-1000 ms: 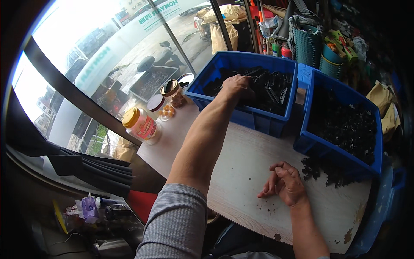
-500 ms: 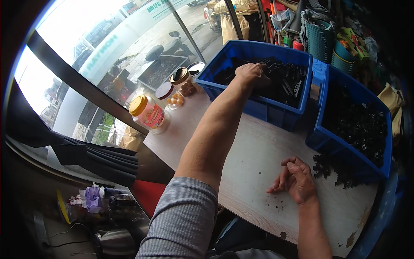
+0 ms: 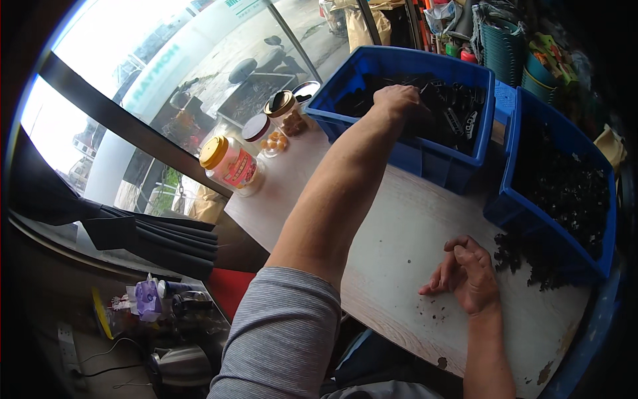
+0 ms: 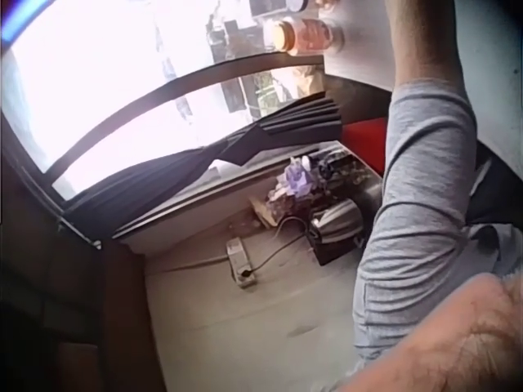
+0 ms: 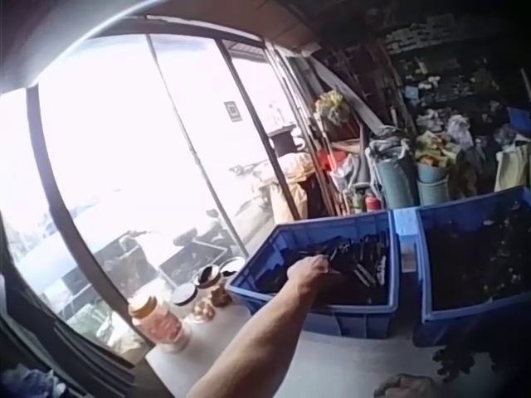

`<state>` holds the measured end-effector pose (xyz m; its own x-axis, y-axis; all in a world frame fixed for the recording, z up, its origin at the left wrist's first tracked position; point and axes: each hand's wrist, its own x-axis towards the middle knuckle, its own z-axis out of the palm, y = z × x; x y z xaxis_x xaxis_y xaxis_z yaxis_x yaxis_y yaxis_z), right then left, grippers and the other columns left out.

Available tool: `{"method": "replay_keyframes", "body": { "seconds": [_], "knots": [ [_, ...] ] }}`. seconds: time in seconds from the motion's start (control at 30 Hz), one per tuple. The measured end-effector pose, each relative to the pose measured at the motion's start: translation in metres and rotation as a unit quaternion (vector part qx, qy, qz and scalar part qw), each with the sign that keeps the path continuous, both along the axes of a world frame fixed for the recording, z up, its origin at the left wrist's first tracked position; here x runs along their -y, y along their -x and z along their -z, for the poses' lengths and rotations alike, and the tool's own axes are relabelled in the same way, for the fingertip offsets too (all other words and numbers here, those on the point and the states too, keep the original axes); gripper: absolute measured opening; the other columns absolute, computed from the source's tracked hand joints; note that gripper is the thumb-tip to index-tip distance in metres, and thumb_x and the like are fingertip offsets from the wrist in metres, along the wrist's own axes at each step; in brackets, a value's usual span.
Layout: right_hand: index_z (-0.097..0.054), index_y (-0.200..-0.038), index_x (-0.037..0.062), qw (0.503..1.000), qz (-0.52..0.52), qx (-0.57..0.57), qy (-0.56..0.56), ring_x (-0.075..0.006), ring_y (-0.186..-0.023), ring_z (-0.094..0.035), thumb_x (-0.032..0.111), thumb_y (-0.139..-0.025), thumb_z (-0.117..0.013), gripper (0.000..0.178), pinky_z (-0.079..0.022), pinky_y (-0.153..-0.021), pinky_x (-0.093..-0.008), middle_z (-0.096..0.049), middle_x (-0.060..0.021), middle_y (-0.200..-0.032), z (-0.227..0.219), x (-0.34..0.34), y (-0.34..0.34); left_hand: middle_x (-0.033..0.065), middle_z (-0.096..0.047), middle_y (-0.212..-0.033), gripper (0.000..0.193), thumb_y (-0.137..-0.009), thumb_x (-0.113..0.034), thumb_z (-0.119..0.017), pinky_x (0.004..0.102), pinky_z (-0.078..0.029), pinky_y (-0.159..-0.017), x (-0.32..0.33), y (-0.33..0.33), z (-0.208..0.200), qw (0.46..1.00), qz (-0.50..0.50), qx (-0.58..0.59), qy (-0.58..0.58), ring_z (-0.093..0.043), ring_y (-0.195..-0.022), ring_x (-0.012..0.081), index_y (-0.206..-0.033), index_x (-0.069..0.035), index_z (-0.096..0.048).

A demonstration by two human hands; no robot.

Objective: Manually assembling small black plastic components by hand at a workbench.

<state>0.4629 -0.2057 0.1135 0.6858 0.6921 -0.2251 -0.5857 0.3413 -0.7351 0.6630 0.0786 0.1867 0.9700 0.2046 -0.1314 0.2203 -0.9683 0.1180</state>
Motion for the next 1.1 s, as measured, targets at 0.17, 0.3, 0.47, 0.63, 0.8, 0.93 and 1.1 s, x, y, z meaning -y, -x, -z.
{"method": "replay_keyframes", "body": {
  "seconds": [0.17, 0.3, 0.47, 0.63, 0.8, 0.93, 1.1],
  "knots": [
    [-0.055, -0.110, 0.0012, 1.000, 0.007, -0.008, -0.001, -0.0248, -0.061, -0.068, 0.020, -0.098, -0.051, 0.023, -0.062, -0.069, -0.0522, -0.061, -0.0112, -0.063, 0.000, 0.002, -0.001, 0.0102, -0.069, -0.125, 0.050, -0.074, -0.043, -0.071, 0.0356, -0.051, -0.101, 0.014, 0.005, -0.010, 1.000, 0.001, -0.005, -0.022, -0.063, -0.121, 0.0261, -0.116, -0.015, -0.074],
    [-0.055, -0.110, 0.0013, 1.000, 0.002, -0.002, -0.006, -0.0250, -0.061, -0.068, 0.021, -0.098, -0.051, 0.024, -0.062, -0.068, -0.0513, -0.060, -0.0108, -0.063, 0.002, 0.000, 0.000, 0.0112, -0.072, -0.115, 0.048, -0.072, -0.041, -0.073, 0.0378, -0.055, -0.094, 0.007, 0.001, -0.007, 0.997, -0.001, 0.077, -0.014, -0.067, -0.111, 0.0284, -0.112, -0.016, -0.074],
    [-0.055, -0.109, 0.0008, 1.000, 0.005, 0.006, 0.003, -0.0247, -0.061, -0.068, 0.022, -0.097, -0.052, 0.025, -0.063, -0.069, -0.0506, -0.060, -0.0106, -0.062, 0.001, 0.001, 0.000, 0.0114, -0.072, -0.113, 0.050, -0.073, -0.042, -0.074, 0.0402, -0.056, -0.092, 0.008, -0.002, -0.002, 0.995, 0.009, 0.095, -0.018, -0.068, -0.108, 0.0301, -0.116, -0.017, -0.073],
    [-0.056, -0.108, 0.0006, 1.000, 0.004, 0.016, 0.010, -0.0244, -0.061, -0.067, 0.023, -0.097, -0.052, 0.025, -0.063, -0.068, -0.0500, -0.060, -0.0108, -0.062, 0.002, 0.000, 0.001, 0.0108, -0.073, -0.112, 0.044, -0.077, -0.039, -0.072, 0.0401, -0.056, -0.091, 0.005, -0.002, -0.004, 0.997, -0.013, 0.079, -0.017, -0.069, -0.107, 0.0303, -0.116, -0.019, -0.073],
    [-0.055, -0.108, 0.0004, 1.000, 0.005, 0.011, 0.016, -0.0243, -0.062, -0.067, 0.023, -0.098, -0.052, 0.025, -0.062, -0.067, -0.0498, -0.059, -0.0105, -0.063, 0.000, 0.002, 0.000, 0.0114, -0.074, -0.108, 0.043, -0.077, -0.038, -0.073, 0.0403, -0.056, -0.091, 0.012, 0.001, -0.008, 0.990, -0.020, 0.139, 0.016, -0.070, -0.105, 0.0306, -0.115, -0.020, -0.074],
    [-0.055, -0.110, -0.0004, 1.000, -0.008, 0.002, 0.003, -0.0241, -0.064, -0.067, 0.020, -0.099, -0.051, 0.024, -0.063, -0.067, -0.0488, -0.058, -0.0098, -0.064, 0.002, 0.001, 0.000, 0.0139, -0.073, -0.108, 0.042, -0.078, -0.040, -0.073, 0.0408, -0.055, -0.091, 0.006, 0.006, -0.012, 0.983, -0.049, 0.174, 0.031, -0.069, -0.104, 0.0324, -0.116, -0.022, -0.074],
    [-0.055, -0.110, 0.0001, 1.000, -0.008, -0.003, -0.005, -0.0254, -0.065, -0.067, 0.019, -0.099, -0.051, 0.023, -0.062, -0.067, -0.0528, -0.058, -0.0101, -0.065, 0.004, 0.005, -0.002, 0.0162, -0.074, -0.105, 0.045, -0.078, -0.043, -0.074, 0.0379, -0.054, -0.089, 0.006, 0.002, -0.013, 0.971, -0.048, 0.214, 0.099, -0.070, -0.100, 0.0325, -0.109, -0.010, -0.075]
  ]
}}
